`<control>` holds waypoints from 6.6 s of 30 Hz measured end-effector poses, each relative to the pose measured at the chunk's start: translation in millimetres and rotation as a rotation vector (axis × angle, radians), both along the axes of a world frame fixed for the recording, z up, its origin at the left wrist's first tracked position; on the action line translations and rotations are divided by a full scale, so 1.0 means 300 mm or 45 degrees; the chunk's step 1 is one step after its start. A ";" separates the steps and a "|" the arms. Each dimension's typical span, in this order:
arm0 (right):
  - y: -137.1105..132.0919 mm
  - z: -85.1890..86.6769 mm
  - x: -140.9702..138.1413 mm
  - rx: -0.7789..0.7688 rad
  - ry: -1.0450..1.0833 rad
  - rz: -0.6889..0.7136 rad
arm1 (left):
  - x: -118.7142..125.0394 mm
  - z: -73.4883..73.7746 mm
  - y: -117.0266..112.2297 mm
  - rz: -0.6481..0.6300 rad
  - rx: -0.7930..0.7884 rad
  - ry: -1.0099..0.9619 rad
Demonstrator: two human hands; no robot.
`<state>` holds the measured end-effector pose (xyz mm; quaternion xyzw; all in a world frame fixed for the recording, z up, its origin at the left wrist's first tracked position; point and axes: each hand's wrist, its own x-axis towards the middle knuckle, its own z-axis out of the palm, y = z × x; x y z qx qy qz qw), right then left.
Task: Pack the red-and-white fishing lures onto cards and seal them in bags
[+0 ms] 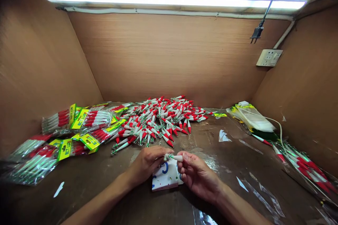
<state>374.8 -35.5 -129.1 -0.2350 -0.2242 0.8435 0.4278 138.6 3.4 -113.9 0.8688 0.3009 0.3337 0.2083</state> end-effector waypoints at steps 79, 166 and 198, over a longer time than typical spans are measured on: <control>0.040 0.025 0.098 1.515 -1.973 -0.066 | 0.000 0.022 -0.076 0.298 -0.128 0.588; 0.475 0.295 -0.151 1.656 -2.763 -0.162 | -0.027 0.018 -0.076 0.379 -0.050 0.534; 0.293 0.130 0.058 1.386 -2.029 -0.122 | -0.010 0.007 -0.100 -0.017 -0.172 0.388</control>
